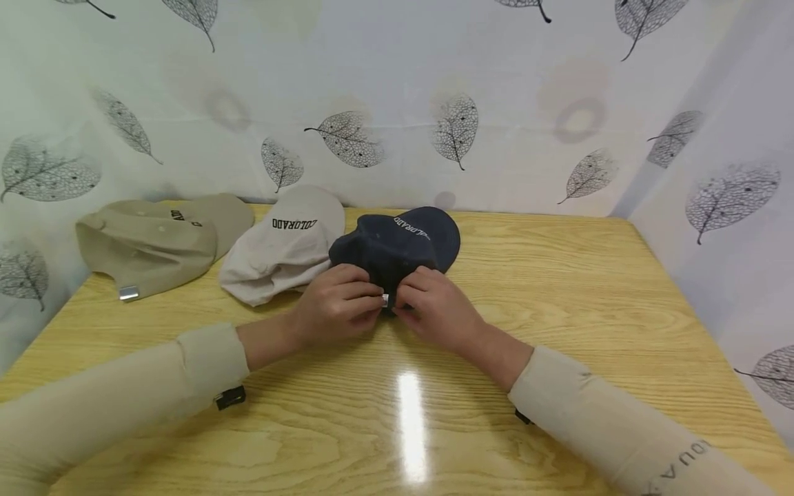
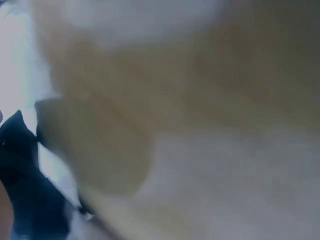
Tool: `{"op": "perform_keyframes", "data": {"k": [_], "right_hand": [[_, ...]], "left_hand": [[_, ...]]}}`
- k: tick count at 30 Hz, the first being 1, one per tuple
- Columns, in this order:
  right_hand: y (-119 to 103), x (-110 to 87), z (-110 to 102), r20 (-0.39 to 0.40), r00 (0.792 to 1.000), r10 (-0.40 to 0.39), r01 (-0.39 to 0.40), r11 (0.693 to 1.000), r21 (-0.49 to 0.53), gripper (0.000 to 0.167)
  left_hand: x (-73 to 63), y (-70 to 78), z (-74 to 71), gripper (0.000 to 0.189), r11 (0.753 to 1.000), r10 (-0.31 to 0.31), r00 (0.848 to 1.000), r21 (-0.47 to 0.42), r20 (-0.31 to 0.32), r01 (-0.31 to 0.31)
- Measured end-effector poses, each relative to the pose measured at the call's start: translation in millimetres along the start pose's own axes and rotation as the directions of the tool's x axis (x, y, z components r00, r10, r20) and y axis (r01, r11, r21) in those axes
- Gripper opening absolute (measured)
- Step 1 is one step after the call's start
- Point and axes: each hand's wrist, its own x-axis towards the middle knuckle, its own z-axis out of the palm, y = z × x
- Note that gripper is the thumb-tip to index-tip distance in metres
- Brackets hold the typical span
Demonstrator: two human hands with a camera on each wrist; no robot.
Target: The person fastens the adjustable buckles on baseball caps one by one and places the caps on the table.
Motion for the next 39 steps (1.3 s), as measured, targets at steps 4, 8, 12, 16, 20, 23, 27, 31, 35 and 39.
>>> {"op": "perform_keyframes", "data": {"k": [4,8,12,16,20,23,27,31,35,39], "right_hand": [[-0.3,-1.2,-1.0,0.004,1.000,0.010,-0.010,1.000,-0.012,0.024],[-0.3,-0.5,-1.4,0.005,1.000,0.008,-0.008,1.000,-0.011,0.024],[-0.7,1.8,-0.6,0.005,1.000,-0.001,0.001,1.000,-0.016,0.024],[-0.9,2.9,-0.4,0.006,1.000,-0.007,0.007,1.000,-0.015,0.024],[-1.3,2.5,-0.4,0.013,1.000,-0.003,0.003,1.000,-0.018,0.024],[-1.7,1.5,-0.2,0.017,1.000,0.004,-0.003,1.000,-0.027,0.024],[-2.3,-0.1,0.2,0.029,0.999,0.022,-0.020,0.999,-0.044,0.024],[-2.3,-1.2,0.5,0.045,0.998,0.039,-0.037,0.998,-0.052,0.024],[-1.0,-1.9,-0.2,0.044,0.998,0.043,-0.042,0.999,-0.033,0.025],[0.0,-1.4,-1.4,0.030,0.999,0.032,-0.032,0.999,-0.010,0.028]], "left_hand": [[2.0,0.3,-0.3,0.007,0.999,0.021,1.000,0.024,0.019,-0.021],[2.5,0.0,-2.1,0.006,0.999,0.029,0.999,0.037,0.024,-0.029],[1.4,-1.5,-4.0,0.005,0.996,0.059,0.998,0.060,0.037,-0.061],[0.3,-2.6,-4.0,0.005,0.991,0.100,0.993,0.083,0.054,-0.105],[0.7,-1.8,-3.7,0.005,0.987,0.118,0.991,0.099,0.062,-0.124],[0.9,-0.7,-2.9,0.006,0.986,0.121,0.991,0.111,0.066,-0.127],[1.2,1.0,-1.5,0.005,0.986,0.106,0.992,0.120,0.071,-0.114],[1.5,2.2,-1.8,0.004,0.989,0.077,0.993,0.122,0.084,-0.087],[1.5,2.2,-3.0,0.003,0.989,0.063,0.994,0.127,0.093,-0.074],[1.7,2.1,-4.0,0.005,0.990,0.060,0.995,0.124,0.083,-0.070]]}}
